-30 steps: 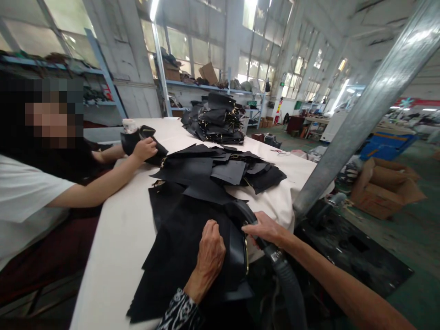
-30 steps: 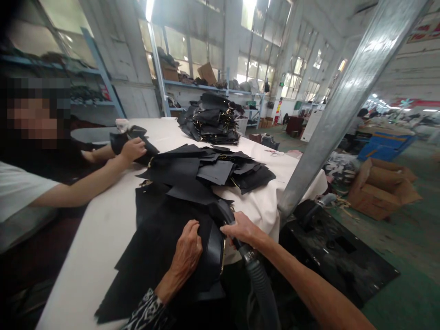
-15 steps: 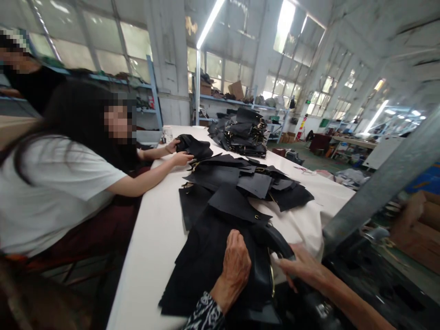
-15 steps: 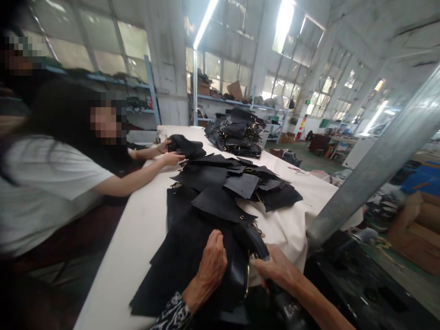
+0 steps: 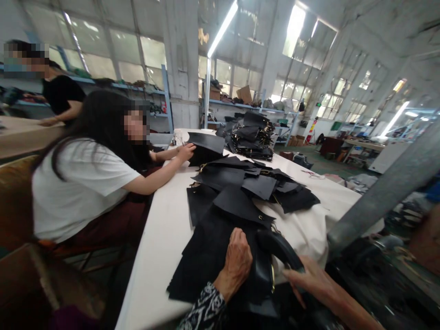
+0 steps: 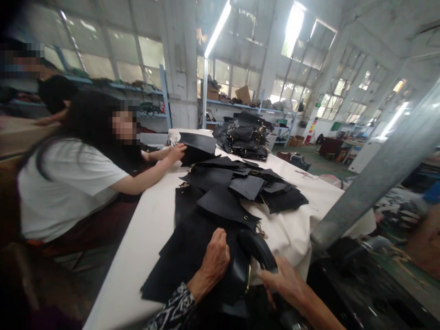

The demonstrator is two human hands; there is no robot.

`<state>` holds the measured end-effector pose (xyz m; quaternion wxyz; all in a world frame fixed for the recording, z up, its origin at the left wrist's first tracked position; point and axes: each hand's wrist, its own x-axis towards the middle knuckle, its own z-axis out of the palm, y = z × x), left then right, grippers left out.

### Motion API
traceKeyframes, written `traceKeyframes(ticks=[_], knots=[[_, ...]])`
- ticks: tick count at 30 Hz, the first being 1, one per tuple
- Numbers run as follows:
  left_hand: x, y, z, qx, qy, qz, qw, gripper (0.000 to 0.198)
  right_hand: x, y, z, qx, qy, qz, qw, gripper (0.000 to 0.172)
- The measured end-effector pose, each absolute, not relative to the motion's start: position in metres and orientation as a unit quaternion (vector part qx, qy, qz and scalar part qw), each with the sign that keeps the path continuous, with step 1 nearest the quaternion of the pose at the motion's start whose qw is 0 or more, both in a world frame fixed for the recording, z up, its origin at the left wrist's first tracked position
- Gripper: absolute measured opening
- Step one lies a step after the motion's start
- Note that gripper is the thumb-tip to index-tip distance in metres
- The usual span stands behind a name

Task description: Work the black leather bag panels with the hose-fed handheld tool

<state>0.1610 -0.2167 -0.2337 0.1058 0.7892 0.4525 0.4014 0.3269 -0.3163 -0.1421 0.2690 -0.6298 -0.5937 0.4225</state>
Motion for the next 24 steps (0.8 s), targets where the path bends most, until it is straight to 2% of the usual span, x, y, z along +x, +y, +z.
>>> traceKeyframes(ticks=[5,10,12,14,16,18,20,24], knots=[[0.149,-0.227,-0.21,0.786,0.418,0.419,0.181,0.031,0.334,-0.308,-0.129,-0.671,-0.55,0.396,0.301,0.029],[0.106,-0.308,-0.194,0.735,0.393,0.516,0.199,0.026,0.345,-0.367,-0.109,-0.677,-0.555,0.396,0.276,0.028],[0.095,-0.343,-0.2,0.705,0.425,0.473,0.314,0.022,0.348,-0.398,-0.104,-0.688,-0.577,0.367,0.244,0.028],[0.094,-0.365,-0.214,0.631,0.457,0.364,0.51,0.024,0.348,-0.426,-0.103,-0.702,-0.583,0.35,0.212,0.028],[0.102,-0.371,-0.23,0.496,0.434,0.287,0.695,0.034,0.344,-0.448,-0.105,-0.708,-0.57,0.371,0.19,0.026],[0.114,-0.367,-0.24,0.345,0.366,0.301,0.81,0.04,0.336,-0.463,-0.11,-0.709,-0.557,0.395,0.176,0.021],[0.126,-0.36,-0.242,0.218,0.307,0.375,0.847,0.033,0.326,-0.472,-0.115,-0.712,-0.551,0.403,0.164,0.017],[0.139,-0.353,-0.235,0.134,0.297,0.489,0.809,0.02,0.308,-0.471,-0.124,-0.686,-0.559,0.434,0.171,0.016]])
